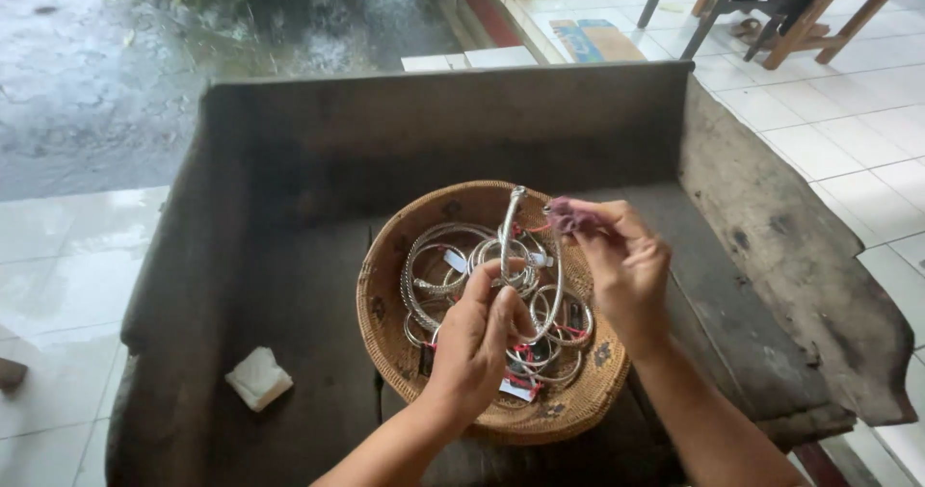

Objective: Cleaning and inspecting silver bracelets from a woven basket using a small white cloth.

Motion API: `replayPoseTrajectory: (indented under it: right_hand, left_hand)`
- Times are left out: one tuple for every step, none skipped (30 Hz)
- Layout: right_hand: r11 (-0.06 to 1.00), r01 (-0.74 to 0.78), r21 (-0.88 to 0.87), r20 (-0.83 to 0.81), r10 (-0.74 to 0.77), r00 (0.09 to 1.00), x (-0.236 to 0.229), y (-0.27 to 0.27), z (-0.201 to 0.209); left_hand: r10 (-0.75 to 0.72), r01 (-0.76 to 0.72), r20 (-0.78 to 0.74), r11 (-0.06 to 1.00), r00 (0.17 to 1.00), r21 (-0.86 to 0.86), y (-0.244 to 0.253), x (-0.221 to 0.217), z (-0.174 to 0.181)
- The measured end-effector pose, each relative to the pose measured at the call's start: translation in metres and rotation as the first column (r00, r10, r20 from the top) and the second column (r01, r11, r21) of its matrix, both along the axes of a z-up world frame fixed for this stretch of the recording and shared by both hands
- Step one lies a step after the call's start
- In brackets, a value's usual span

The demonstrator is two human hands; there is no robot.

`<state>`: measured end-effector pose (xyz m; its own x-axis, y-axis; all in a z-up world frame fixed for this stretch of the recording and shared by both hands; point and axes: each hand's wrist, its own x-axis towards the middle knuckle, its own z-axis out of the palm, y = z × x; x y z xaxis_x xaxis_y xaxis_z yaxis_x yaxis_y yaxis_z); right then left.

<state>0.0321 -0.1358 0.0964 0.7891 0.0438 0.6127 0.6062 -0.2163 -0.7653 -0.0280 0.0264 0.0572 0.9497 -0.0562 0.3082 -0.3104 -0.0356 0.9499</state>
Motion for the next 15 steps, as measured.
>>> replayPoseTrajectory:
  right_hand:
    - [1.000,0.001,-0.007,-0.005,-0.001,1.000,0.001,0.000,-0.004]
    - [0.999,0.005,-0.031,0.089,-0.003,0.996,0.002,0.001,-0.008]
    - [0.998,0.012,-0.055,0.181,-0.001,0.983,0.004,0.001,-0.011]
    - [0.998,0.013,-0.061,0.176,-0.002,0.984,0.005,0.002,-0.013]
    - [0.998,-0.027,-0.049,0.189,0.035,0.981,0.006,0.002,-0.016]
    - [0.997,-0.063,-0.036,0.205,0.069,0.976,0.008,0.001,-0.018]
    - [0.997,-0.059,-0.040,0.202,0.066,0.977,0.011,-0.001,-0.022]
    - [0.998,0.017,-0.057,0.254,-0.003,0.967,0.014,-0.003,-0.026]
    - [0.993,0.094,-0.070,0.307,-0.069,0.949,0.017,-0.006,-0.030]
    - [0.992,0.104,-0.070,0.305,-0.078,0.949,0.018,-0.007,-0.028]
    - [0.982,0.147,-0.122,0.420,-0.083,0.904,0.019,-0.008,-0.026]
    - [0.966,0.194,-0.171,0.526,-0.077,0.847,0.020,-0.009,-0.025]
    - [0.964,0.202,-0.172,0.523,-0.084,0.848,0.018,-0.009,-0.027]
    - [0.957,0.217,-0.191,0.562,-0.075,0.824,0.016,-0.008,-0.029]
    - [0.950,0.233,-0.209,0.600,-0.064,0.797,0.014,-0.007,-0.030]
  left_hand:
    - [-0.001,0.001,-0.005,1.000,1.000,-0.007,0.000,0.000,-0.002]
    - [-0.025,0.024,0.047,0.999,0.999,0.031,0.001,0.000,-0.002]
    - [-0.051,0.044,0.097,0.997,0.994,0.070,0.002,0.000,-0.003]
    - [-0.052,0.046,0.092,0.997,0.994,0.065,0.002,-0.001,-0.004]
    - [-0.072,0.057,0.140,0.993,0.988,0.107,0.002,-0.003,-0.005]
    - [-0.097,0.069,0.189,0.986,0.977,0.151,0.002,-0.004,-0.006]
    - [-0.101,0.074,0.187,0.986,0.977,0.147,0.001,-0.004,-0.007]
    - [-0.125,0.098,0.178,0.983,0.976,0.157,0.001,-0.003,-0.008]
    - [-0.149,0.121,0.169,0.979,0.974,0.166,0.001,-0.002,-0.009]
    - [-0.159,0.131,0.167,0.977,0.973,0.166,0.000,-0.001,-0.009]
    - [-0.171,0.130,0.233,0.975,0.957,0.181,0.000,0.001,-0.009]
    - [-0.182,0.127,0.296,0.973,0.938,0.194,-0.001,0.002,-0.009]
    - [-0.190,0.137,0.293,0.972,0.937,0.193,-0.002,0.002,-0.012]
    - [-0.183,0.120,0.297,0.968,0.937,0.219,-0.003,0.002,-0.014]
    - [-0.177,0.104,0.302,0.964,0.937,0.244,-0.004,0.002,-0.015]
